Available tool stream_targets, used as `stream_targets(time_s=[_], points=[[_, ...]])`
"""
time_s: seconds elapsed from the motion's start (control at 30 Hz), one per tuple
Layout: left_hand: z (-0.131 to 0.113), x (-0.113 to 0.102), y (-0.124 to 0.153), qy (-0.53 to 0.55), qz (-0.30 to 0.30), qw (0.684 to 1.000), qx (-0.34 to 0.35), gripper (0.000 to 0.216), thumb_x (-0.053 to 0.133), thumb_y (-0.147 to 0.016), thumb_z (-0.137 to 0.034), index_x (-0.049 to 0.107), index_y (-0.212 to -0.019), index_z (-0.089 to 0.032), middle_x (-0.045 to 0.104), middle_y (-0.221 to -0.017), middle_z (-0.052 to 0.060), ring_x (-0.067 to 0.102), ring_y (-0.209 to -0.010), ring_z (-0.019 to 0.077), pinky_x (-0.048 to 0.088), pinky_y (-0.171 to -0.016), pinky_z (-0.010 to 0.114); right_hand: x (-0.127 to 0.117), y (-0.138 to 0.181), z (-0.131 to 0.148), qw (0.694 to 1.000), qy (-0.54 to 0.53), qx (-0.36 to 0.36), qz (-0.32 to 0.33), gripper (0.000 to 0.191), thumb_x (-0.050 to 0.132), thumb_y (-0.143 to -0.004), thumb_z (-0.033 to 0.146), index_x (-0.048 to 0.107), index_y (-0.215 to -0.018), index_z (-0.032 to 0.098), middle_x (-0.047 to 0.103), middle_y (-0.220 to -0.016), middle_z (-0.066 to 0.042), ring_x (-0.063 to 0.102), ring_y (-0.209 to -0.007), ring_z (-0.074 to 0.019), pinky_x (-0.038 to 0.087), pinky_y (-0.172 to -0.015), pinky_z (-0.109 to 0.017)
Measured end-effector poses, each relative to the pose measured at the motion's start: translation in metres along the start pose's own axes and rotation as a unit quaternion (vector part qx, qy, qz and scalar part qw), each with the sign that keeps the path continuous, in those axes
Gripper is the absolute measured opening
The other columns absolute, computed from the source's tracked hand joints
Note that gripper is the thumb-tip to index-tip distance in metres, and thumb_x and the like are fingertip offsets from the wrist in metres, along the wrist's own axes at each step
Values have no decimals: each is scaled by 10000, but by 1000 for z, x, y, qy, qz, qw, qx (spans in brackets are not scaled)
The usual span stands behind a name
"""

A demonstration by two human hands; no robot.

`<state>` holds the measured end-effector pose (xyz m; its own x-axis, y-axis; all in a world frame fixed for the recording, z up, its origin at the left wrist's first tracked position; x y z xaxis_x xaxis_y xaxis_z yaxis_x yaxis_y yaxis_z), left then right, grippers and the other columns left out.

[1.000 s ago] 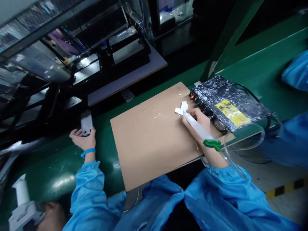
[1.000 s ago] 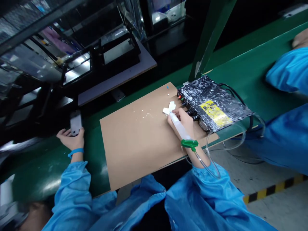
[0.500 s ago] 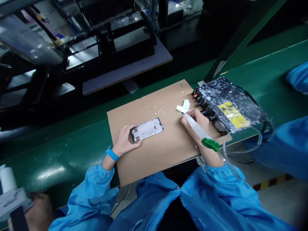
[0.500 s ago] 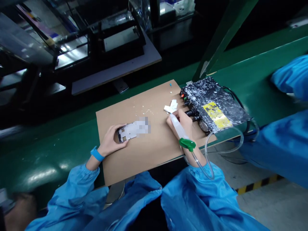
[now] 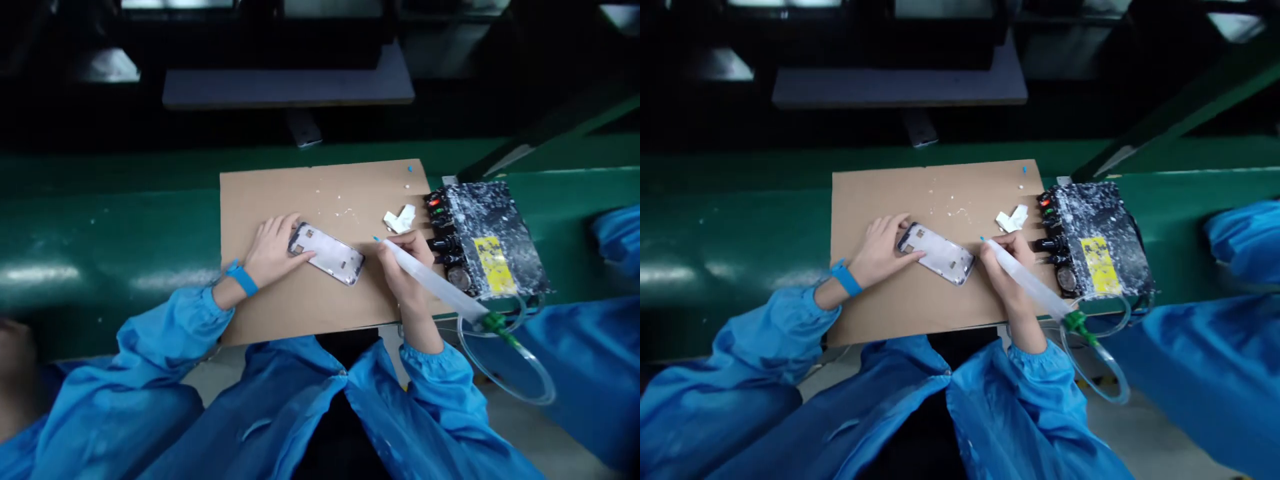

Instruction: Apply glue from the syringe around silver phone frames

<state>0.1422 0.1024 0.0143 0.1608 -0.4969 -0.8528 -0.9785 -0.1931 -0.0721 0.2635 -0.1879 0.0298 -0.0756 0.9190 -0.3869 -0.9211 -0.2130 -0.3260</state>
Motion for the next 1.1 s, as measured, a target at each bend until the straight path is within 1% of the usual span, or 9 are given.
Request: stream_targets(time_s=[0.07,0.17,0.23,0.3,0.43,0.53,0.7,0.83,1.1], points=[[-5,3,-1,56,44,997,34,868,868,-995,-634,556,-1685,-209,748,-1534,141,651,-1384,376,475,-1204,515,14,-2,4,996,-54,20,75,322,825,-945,544,650,-906,277,703,-782,-20,617,-653,-203,485,-592,-346],[-9,3,-1,108,110,985,81,890,871,-1013,-561,493,-1757,-253,765,-1579,93,634,-1423,346,428,-1228,481,38,-5,7,976,-97,53,188,422,823,-928,635,586,-878,290,626,-705,20,517,-561,-172,414,-535,-328],[-10,1,-1,125,128,979,95,894,878,-1008,-498,475,-1773,-271,775,-1578,73,626,-1437,337,399,-1241,473,52,-6,9,964,-105,56,237,441,801,-951,653,562,-864,294,580,-675,38,476,-542,-162,400,-533,-328],[-11,0,-2,132,126,978,98,851,894,-991,-469,527,-1734,-278,787,-1549,64,627,-1430,331,392,-1228,459,61,-7,9,958,-107,52,259,444,793,-982,655,567,-861,293,574,-678,36,488,-560,-166,420,-549,-337],[-12,2,-2,132,106,981,99,719,912,-964,-512,661,-1589,-265,785,-1457,74,634,-1386,333,405,-1177,442,64,-4,9,964,-71,39,253,500,815,-995,733,608,-881,292,630,-755,4,570,-647,-193,475,-581,-357],[-11,4,-1,129,94,982,98,686,877,-982,-560,676,-1566,-262,764,-1440,87,628,-1385,341,405,-1185,456,62,-1,9,965,-32,34,259,521,821,-991,767,633,-902,290,654,-798,-5,579,-676,-194,495,-597,-363],[-10,6,0,132,86,983,96,682,835,-997,-613,673,-1572,-284,758,-1395,79,622,-1377,343,406,-1197,474,62,0,9,965,-8,16,262,560,777,-1020,813,621,-901,289,630,-791,4,550,-648,-176,472,-556,-347],[-10,5,0,135,88,982,99,701,832,-997,-628,666,-1585,-283,748,-1390,80,621,-1372,346,409,-1195,479,63,0,11,968,-24,-3,249,554,808,-1020,801,640,-904,286,630,-773,12,547,-634,-170,451,-552,-347],[-9,7,-1,136,83,983,96,726,832,-985,-689,680,-1562,-274,746,-1306,81,631,-1339,356,425,-1187,505,63,1,13,966,-17,9,258,463,816,-1025,705,655,-905,288,681,-764,22,598,-639,-171,454,-575,-345]])
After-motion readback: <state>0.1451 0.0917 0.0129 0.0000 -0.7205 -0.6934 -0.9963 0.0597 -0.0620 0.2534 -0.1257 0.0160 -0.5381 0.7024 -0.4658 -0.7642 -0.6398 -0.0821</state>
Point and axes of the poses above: each hand's wrist, its own y-axis away from the middle knuckle, its own x-axis out of the palm, z = x × y, the point moved 2 cm from there along -y, towards the middle knuckle
